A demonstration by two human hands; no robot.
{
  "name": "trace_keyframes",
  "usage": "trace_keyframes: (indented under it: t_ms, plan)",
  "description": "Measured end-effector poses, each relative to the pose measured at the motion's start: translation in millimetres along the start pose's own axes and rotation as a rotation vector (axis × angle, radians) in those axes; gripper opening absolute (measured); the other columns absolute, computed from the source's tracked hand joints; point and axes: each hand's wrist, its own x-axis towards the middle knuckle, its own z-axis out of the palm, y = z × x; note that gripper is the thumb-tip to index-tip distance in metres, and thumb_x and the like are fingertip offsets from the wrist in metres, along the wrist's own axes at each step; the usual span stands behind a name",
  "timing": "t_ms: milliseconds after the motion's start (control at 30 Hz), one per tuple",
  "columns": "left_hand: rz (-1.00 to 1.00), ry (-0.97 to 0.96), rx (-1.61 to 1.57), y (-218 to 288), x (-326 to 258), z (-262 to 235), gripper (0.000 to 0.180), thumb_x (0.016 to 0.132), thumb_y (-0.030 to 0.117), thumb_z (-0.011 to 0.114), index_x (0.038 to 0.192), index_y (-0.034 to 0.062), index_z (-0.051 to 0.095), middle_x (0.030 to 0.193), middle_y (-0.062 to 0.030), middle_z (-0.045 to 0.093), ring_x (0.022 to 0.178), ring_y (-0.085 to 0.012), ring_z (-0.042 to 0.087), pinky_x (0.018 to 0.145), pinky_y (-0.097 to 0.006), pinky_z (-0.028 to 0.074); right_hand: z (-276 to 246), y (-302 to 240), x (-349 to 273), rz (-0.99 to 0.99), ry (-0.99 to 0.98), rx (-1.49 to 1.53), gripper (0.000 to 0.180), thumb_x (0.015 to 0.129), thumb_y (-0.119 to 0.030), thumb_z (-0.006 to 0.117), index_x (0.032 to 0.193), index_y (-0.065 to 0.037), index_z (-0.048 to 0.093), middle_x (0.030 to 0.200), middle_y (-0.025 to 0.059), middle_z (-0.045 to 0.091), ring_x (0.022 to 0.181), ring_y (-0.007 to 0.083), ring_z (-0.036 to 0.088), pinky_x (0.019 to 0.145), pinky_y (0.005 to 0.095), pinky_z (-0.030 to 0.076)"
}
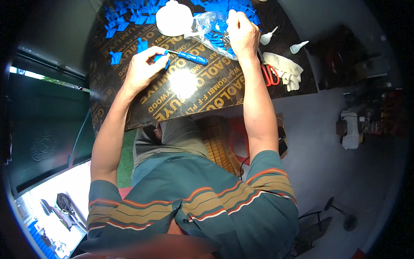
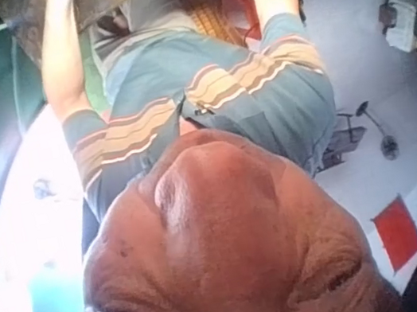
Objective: Manually assemble small blue plastic components with wiring and adhesive.
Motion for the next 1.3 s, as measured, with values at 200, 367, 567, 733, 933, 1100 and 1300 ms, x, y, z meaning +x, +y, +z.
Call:
trace_keyframes:
  t_ms: [200, 367, 567, 733, 933, 1100, 1300]
  plan:
    - [0.158, 0.018, -0.102, -13, -6, -13, 0.025, 0.096, 0.018, 0.077, 0.114, 0.0012, 0.075, 0.098, -0.0014, 0.074, 0.088, -0.0093, 0.066, 0.081, -0.027, 0.055, 21, -7, -13, -0.193, -0.375, -0.234, 0.025, 0.096, -0.032, 0.067, 0.092, -0.008, 0.074, 0.092, 0.0132, 0.073, 0.090, 0.0353, 0.069, 0.079, 0.0429, 0.054]
    - [0.351, 0.042, -0.004, -11, 2, -9, 0.034, 0.091, 0.031, 0.080, 0.108, 0.0016, 0.077, 0.096, -0.0129, 0.076, 0.090, -0.0224, 0.073, 0.081, -0.036, 0.058, 12, 24, -20, -0.029, -0.526, -0.222, 0.026, 0.096, -0.022, 0.073, 0.108, 0.000, 0.078, 0.107, 0.0174, 0.076, 0.101, 0.0314, 0.073, 0.093, 0.0400, 0.055]
    - [0.348, 0.091, 0.011, -24, 3, 2, 0.029, 0.086, 0.025, 0.075, 0.102, 0.0012, 0.078, 0.099, -0.0166, 0.075, 0.094, -0.0320, 0.072, 0.085, -0.041, 0.057, 7, 35, -13, -0.124, -0.580, -0.336, 0.032, 0.106, -0.029, 0.062, 0.111, 0.001, 0.071, 0.102, 0.0188, 0.071, 0.092, 0.0307, 0.068, 0.085, 0.0408, 0.052]
    - [0.377, 0.137, 0.016, -25, 4, 0, 0.029, 0.087, 0.027, 0.075, 0.101, 0.0016, 0.078, 0.098, -0.0168, 0.075, 0.094, -0.0316, 0.073, 0.084, -0.041, 0.057, 9, 12, -11, 0.018, -0.401, -0.321, 0.040, 0.107, -0.040, 0.061, 0.113, -0.002, 0.070, 0.100, 0.0157, 0.075, 0.089, 0.0312, 0.070, 0.082, 0.0427, 0.054]
    - [0.292, 0.026, -0.059, -15, 4, -3, 0.027, 0.095, 0.027, 0.072, 0.104, 0.0020, 0.076, 0.090, -0.0122, 0.077, 0.082, -0.0205, 0.074, 0.073, -0.035, 0.057, 9, -4, -14, -0.005, -0.116, -0.058, 0.027, 0.100, -0.021, 0.075, 0.116, 0.000, 0.077, 0.106, 0.0108, 0.078, 0.094, 0.0193, 0.070, 0.087, 0.0343, 0.057]
    - [0.206, 0.025, -0.050, -14, -2, -11, 0.021, 0.099, 0.024, 0.072, 0.107, 0.0039, 0.075, 0.088, -0.0058, 0.075, 0.083, -0.0126, 0.070, 0.075, -0.031, 0.055, 33, -29, -28, 0.186, -0.223, 0.421, 0.019, 0.098, -0.008, 0.076, 0.114, 0.000, 0.076, 0.105, 0.0060, 0.076, 0.094, 0.0136, 0.069, 0.088, 0.0288, 0.056]
    - [0.178, 0.067, -0.181, -18, -1, -1, 0.020, 0.099, 0.020, 0.075, 0.106, 0.0022, 0.074, 0.089, -0.0025, 0.069, 0.076, -0.0094, 0.065, 0.067, -0.027, 0.052, 28, -107, -21, 0.353, -0.653, 0.395, 0.023, 0.100, -0.016, 0.074, 0.118, -0.002, 0.076, 0.090, 0.0010, 0.072, 0.074, 0.0075, 0.061, 0.068, 0.0234, 0.050]
